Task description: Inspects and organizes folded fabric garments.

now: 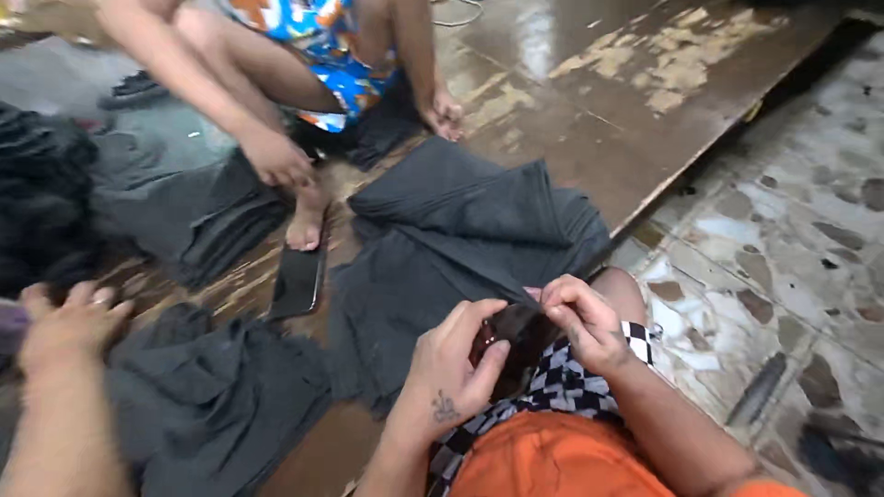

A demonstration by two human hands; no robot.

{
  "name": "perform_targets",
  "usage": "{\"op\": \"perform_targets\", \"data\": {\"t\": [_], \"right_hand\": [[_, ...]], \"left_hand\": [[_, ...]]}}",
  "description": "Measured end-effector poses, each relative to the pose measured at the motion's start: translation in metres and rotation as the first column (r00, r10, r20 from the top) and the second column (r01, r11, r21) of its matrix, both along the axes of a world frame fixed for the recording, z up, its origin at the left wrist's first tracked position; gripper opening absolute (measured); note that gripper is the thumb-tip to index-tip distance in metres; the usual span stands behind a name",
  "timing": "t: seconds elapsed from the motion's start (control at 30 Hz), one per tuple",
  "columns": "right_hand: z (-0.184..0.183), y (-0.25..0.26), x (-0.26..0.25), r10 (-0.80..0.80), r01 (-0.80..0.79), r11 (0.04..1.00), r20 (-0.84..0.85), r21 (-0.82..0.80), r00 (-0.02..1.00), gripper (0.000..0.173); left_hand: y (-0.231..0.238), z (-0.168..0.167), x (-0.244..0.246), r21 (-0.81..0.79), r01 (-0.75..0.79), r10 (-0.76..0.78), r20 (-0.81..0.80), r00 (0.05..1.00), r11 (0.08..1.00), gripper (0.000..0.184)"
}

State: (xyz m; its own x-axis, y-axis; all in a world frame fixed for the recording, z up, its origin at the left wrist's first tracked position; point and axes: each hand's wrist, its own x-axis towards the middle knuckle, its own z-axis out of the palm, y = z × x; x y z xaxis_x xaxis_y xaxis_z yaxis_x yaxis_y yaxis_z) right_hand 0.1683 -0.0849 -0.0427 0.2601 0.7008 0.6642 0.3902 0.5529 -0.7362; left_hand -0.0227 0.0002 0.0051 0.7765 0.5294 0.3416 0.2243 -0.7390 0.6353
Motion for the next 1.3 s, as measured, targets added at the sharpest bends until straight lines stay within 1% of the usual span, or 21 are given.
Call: {"op": "perform_targets", "data": {"t": [0.07,0.13,0.17,0.23,0.4,0.5,0.6,0.8,0.97,1.03,1.1,1.13,1.17,1.2,1.23,1.27,1.3], "right_hand": [[-0.001,-0.002,-0.003,-0.022,0.022,1.0,-0.019,0.002,1.0,0.031],[0.0,-0.002,-0.004,-0.01,0.01,1.0,0.012,0.01,1.0,0.033],[0.001,-0.002,-0.003,0.003,-0.003,1.0,0.029,0.015,1.0,0.034],[0.002,-0.001,-0.002,0.031,-0.032,0.999,0.054,0.019,0.998,0.034],[0.002,-0.002,-0.001,0.058,-0.06,0.998,0.06,0.029,0.996,0.034],[0.002,-0.003,0.0,0.1,-0.105,0.994,0.11,0.038,0.989,0.03],[0.003,-0.006,0.001,0.106,-0.113,0.993,0.154,0.036,0.982,0.027],[0.004,-0.009,0.004,0.131,-0.139,0.99,0.182,0.035,0.975,0.025],[0.004,-0.009,0.004,0.149,-0.156,0.987,0.17,0.03,0.974,0.022],[0.004,-0.011,0.004,0.191,-0.198,0.98,0.175,0.019,0.966,0.023],[0.006,-0.017,0.003,0.287,-0.292,0.956,0.19,0.0,0.939,0.026],[0.007,-0.02,0.0,0.331,-0.338,0.941,0.2,0.0,0.922,0.032],[0.007,-0.024,-0.003,0.364,-0.374,0.927,0.214,0.008,0.907,0.042],[0.006,-0.026,-0.006,0.396,-0.411,0.911,0.221,0.027,0.891,0.05],[0.007,-0.027,-0.007,0.417,-0.437,0.898,0.223,0.045,0.881,0.053],[0.011,-0.026,-0.004,0.385,-0.407,0.912,0.244,0.049,0.89,0.052],[0.017,-0.024,0.0,0.302,-0.327,0.944,0.281,0.048,0.911,0.048]], "left_hand": [[-0.001,-0.003,0.002,0.1,-0.008,0.007,0.002,1.0,0.995,0.034],[-0.004,-0.006,0.007,0.211,-0.057,0.056,0.01,0.998,0.976,0.031],[-0.005,-0.006,0.009,0.241,-0.076,0.075,0.014,0.997,0.968,0.029],[-0.005,-0.004,0.008,0.254,-0.095,0.093,0.021,0.995,0.963,0.028],[-0.005,-0.004,0.008,0.254,-0.077,0.075,0.017,0.997,0.964,0.03],[-0.005,-0.006,0.012,0.259,-0.075,0.072,0.024,0.997,0.963,0.029],[-0.001,-0.003,0.01,0.262,-0.055,0.048,0.032,0.998,0.964,0.028],[0.004,-0.003,0.007,0.31,-0.018,0.007,0.037,0.999,0.951,0.028],[0.006,0.0,0.006,0.363,-0.024,-0.003,0.074,0.997,0.932,0.026],[0.008,0.001,0.006,0.311,-0.054,0.025,0.097,0.995,0.949,0.027],[0.01,-0.001,0.01,0.148,-0.08,0.06,0.135,0.989,0.986,0.035],[0.012,-0.002,0.014,0.037,-0.081,0.074,0.154,0.985,0.996,0.037],[0.013,-0.003,0.018,-0.071,-0.084,0.095,0.164,0.982,0.994,0.03],[0.013,-0.003,0.021,-0.158,-0.103,0.129,0.165,0.978,0.982,0.02],[0.014,-0.003,0.023,-0.23,-0.135,0.174,0.162,0.971,0.964,0.016],[0.016,-0.003,0.024,-0.294,-0.158,0.213,0.166,0.963,0.943,0.017],[0.018,-0.003,0.025,-0.351,-0.173,0.244,0.17,0.955,0.92,0.019]]}}
